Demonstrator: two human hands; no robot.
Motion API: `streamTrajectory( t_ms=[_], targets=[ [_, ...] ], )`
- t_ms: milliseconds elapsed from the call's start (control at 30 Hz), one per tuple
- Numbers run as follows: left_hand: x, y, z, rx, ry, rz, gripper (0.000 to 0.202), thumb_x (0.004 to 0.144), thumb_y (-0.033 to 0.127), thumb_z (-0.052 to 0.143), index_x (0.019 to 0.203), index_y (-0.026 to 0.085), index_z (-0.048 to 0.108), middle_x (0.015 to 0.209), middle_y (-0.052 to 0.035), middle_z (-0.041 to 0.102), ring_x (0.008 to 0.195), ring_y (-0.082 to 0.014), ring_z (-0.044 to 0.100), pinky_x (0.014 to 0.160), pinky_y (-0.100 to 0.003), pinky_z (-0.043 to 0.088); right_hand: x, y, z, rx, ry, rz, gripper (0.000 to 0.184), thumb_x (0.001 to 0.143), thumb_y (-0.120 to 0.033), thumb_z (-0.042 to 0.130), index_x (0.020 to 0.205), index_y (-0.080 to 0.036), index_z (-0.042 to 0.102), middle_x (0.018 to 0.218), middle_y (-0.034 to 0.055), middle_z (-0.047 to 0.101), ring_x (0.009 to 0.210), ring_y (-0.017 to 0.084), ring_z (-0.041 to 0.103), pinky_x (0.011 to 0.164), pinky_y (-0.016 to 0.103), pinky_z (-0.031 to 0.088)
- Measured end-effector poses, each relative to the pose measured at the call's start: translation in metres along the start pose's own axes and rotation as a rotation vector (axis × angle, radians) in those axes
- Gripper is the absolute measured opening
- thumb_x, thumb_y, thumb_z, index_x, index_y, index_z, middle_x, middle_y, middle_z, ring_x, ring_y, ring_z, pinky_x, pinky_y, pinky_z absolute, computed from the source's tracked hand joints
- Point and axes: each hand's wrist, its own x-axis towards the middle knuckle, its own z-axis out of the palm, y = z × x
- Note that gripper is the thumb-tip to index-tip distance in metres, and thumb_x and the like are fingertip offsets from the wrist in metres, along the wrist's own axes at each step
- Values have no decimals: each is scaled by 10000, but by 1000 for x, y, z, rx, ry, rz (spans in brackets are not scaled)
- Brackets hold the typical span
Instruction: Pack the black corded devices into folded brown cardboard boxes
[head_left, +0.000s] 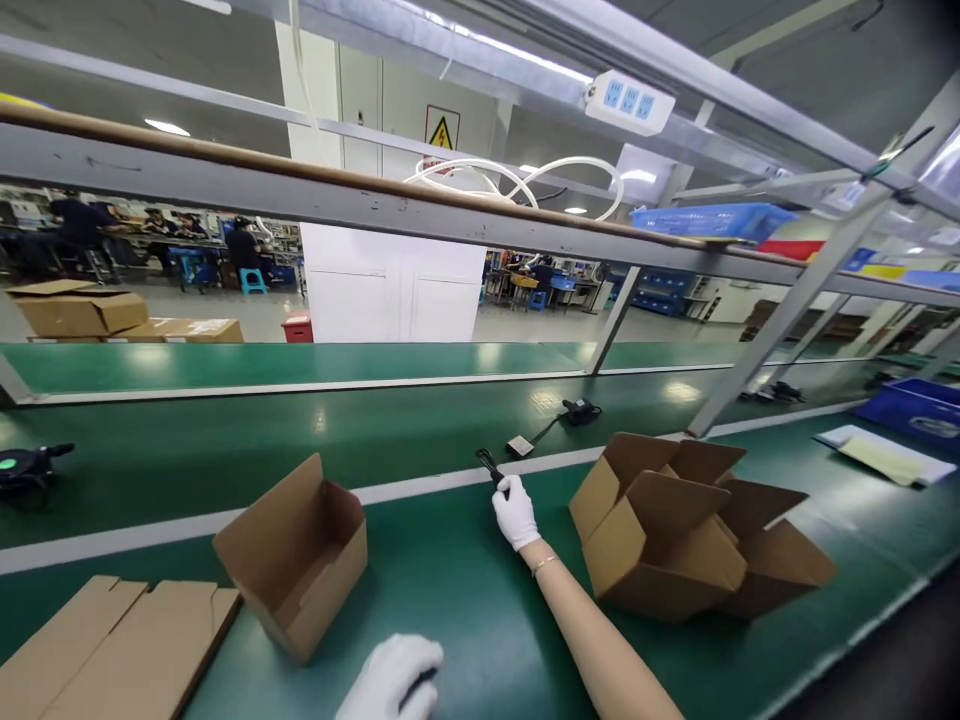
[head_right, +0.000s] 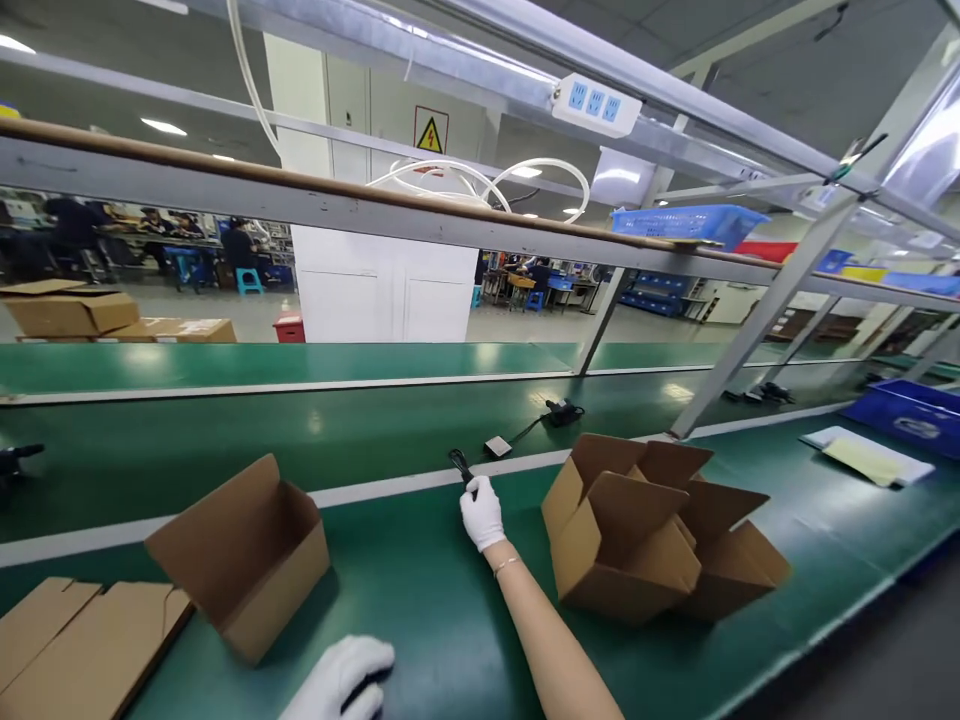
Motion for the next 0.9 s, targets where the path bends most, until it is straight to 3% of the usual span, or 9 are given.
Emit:
streamTrajectory(
  t_ms=[167,300,400,500,567,600,667,733,900],
  targets=[
    [0,1,3,-96,186,-194,360,888,388,507,1208,260,612,1251,-66,625,1154,-238,573,1059,-416,439,-109,-14,-25,132,-15,-172,45,785,-271,374,754,-243,388,748,28,548,728,198,559,751,318,463],
    [9,13,3,-437,222,-310,541,917,487,426,1366,186,456,1308,-114,575,1125,-218,585,1054,-393,419,-190,-32,-37,251,-144,-349,70,777,-179,402,767,-235,443,889,71,593,842,207,593,808,332,470],
    [18,28,4,-784,110,-421,688,893,546,444,1430,132,328,1169,-126,628,930,-186,641,896,-345,496,-240,-54,-48,305,-374,-536,146,711,-113,451,765,-230,520,940,69,613,937,218,601,857,327,467],
    [23,40,8,-988,-32,-510,815,766,393,635,1430,88,276,964,-70,643,621,-106,593,616,-251,476,-261,-75,-63,335,-731,-632,266,682,-113,511,882,-251,619,853,8,645,826,184,634,799,265,488],
    [19,44,8,-969,-61,-501,803,685,267,647,1399,77,330,836,-22,628,515,-73,518,525,-220,416,-247,-80,-71,327,-858,-603,309,739,-178,557,1025,-271,632,827,-24,668,744,161,642,744,235,497],
    [15,45,6,-936,-74,-492,778,669,241,624,1384,79,363,779,-5,618,484,-70,494,495,-214,398,-230,-79,-74,302,-825,-561,318,780,-232,566,1091,-269,622,864,-19,681,765,162,648,755,237,499],
    [3,47,-3,-861,-162,-474,731,654,224,590,1357,99,432,721,10,610,448,-73,480,447,-204,374,-179,-71,-76,187,-493,-367,318,879,-320,484,1160,-231,602,1011,40,676,908,185,639,848,275,487],
    [-12,51,-18,-774,-327,-444,698,640,210,601,1328,140,504,709,18,616,435,-76,488,421,-191,355,-116,-58,-71,-154,-211,-27,357,919,-351,428,1208,-204,579,1118,89,641,1004,204,612,902,311,469],
    [-41,65,-51,-408,-564,-356,571,627,273,716,1194,310,654,876,37,710,722,-197,654,626,-250,497,11,-30,-44,-380,-157,227,530,851,-396,617,1265,-82,511,1242,220,533,1150,329,517,951,472,425]
  ],
)
